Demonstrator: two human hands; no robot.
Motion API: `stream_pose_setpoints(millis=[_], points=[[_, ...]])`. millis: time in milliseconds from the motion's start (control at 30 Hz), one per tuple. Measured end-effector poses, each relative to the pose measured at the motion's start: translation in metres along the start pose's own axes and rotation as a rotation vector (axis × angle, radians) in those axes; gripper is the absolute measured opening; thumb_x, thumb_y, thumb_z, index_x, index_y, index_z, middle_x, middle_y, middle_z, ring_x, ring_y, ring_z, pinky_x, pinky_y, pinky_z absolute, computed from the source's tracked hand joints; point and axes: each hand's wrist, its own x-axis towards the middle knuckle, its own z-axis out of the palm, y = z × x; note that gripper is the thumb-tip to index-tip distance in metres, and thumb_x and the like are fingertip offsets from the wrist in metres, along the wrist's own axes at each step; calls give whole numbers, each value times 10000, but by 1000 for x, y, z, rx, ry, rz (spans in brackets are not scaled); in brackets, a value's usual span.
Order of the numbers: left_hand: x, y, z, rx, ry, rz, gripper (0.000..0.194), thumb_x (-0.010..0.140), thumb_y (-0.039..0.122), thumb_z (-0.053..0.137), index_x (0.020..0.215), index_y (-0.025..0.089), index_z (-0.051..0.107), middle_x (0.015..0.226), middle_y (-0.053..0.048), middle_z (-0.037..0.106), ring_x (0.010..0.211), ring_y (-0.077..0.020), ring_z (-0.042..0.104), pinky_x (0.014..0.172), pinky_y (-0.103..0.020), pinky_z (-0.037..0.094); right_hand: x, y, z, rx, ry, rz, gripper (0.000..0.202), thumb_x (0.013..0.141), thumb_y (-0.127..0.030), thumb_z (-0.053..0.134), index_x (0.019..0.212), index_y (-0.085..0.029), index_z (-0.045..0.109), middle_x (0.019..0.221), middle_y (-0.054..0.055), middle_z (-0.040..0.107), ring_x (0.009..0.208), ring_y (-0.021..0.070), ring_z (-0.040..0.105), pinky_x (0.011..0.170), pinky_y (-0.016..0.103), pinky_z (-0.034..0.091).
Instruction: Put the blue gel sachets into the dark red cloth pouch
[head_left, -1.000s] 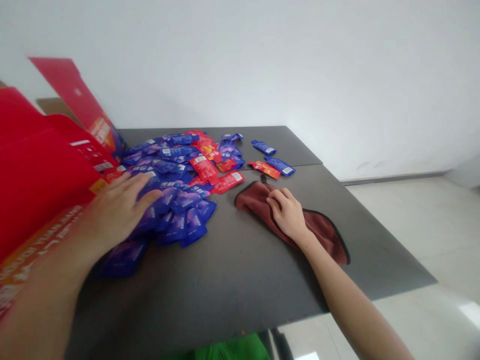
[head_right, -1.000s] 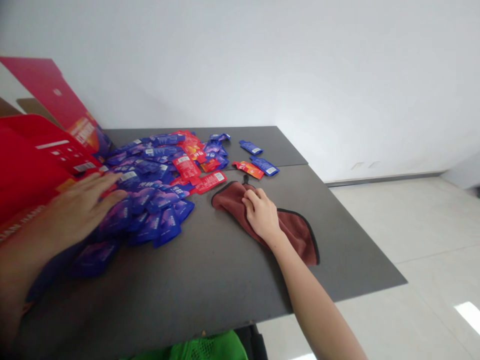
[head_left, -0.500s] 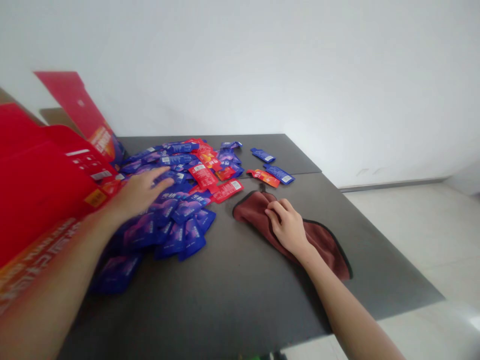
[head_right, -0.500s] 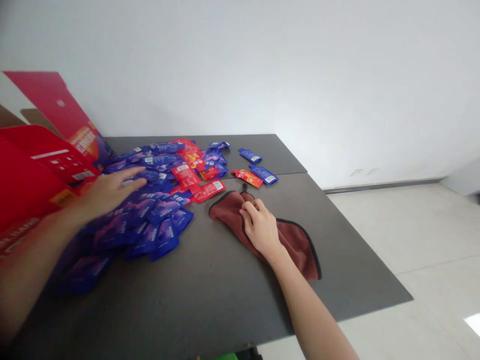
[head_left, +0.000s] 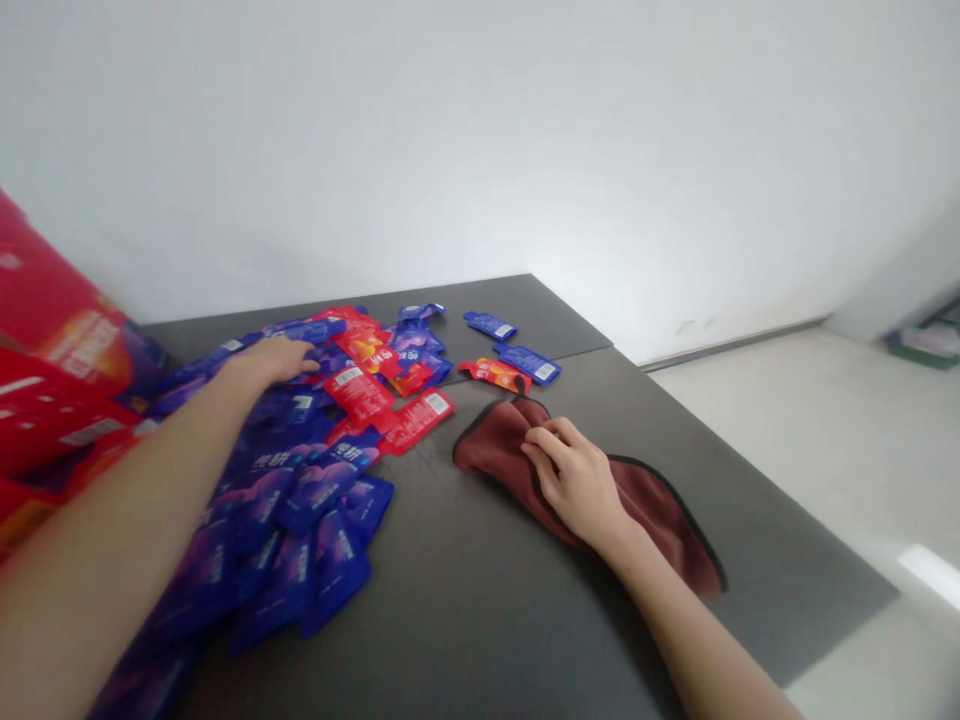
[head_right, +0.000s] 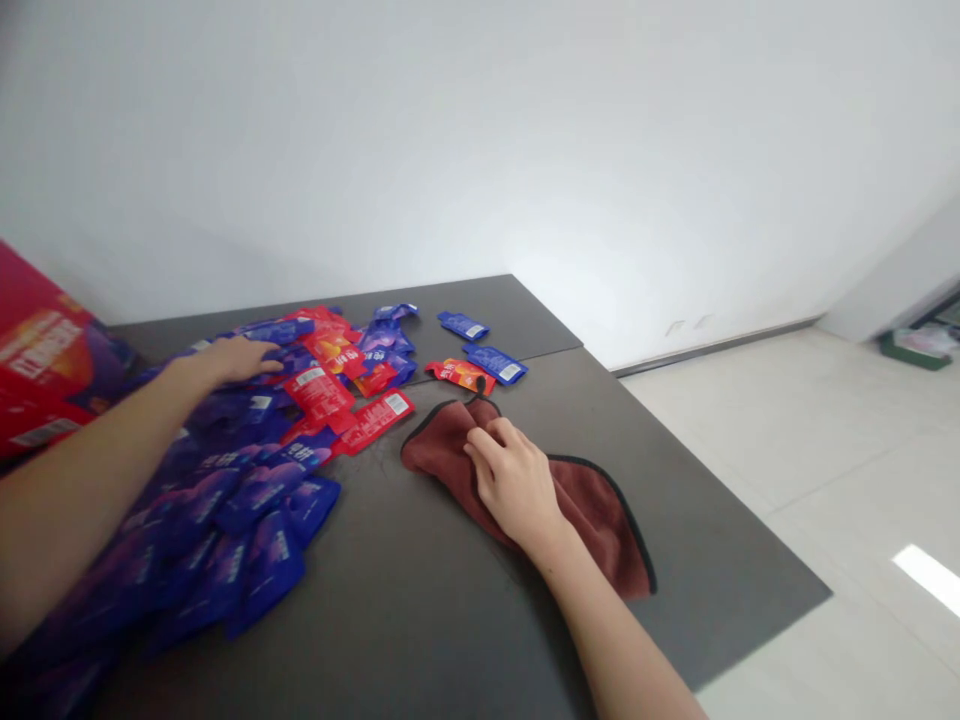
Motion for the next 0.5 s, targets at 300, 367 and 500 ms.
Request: stream_pose_setpoints(millis=[300, 367, 500], points=[[-37, 45, -71, 95, 100, -168, 598, 858, 505, 242, 917, 44, 618, 839, -27, 620, 958, -262, 586, 849, -434, 434, 3, 0, -4, 44, 77, 44, 208, 905, -293, 403, 857, -221, 592, 878, 40, 560, 778, 149, 541, 714, 262, 419], [-79, 81, -92, -46, 304, -224, 489, 830, 482, 340, 807, 85, 624, 670, 18, 555, 792, -186, 604, 775, -353, 451, 5, 4, -9, 57, 165, 90, 179, 888, -286, 431, 827, -219, 585, 856, 35, 563, 779, 152, 539, 716, 265, 416], [-170, 153, -88, -624, 216, -226, 288, 762, 431, 478, 605, 192, 506, 473, 58, 461, 451, -112, 485, 452, -215, 360, 9, 11, -20, 70, 294, 131, 131, 856, -255, 476, 766, -213, 562, 793, 28, 569, 781, 163, 531, 743, 275, 407]])
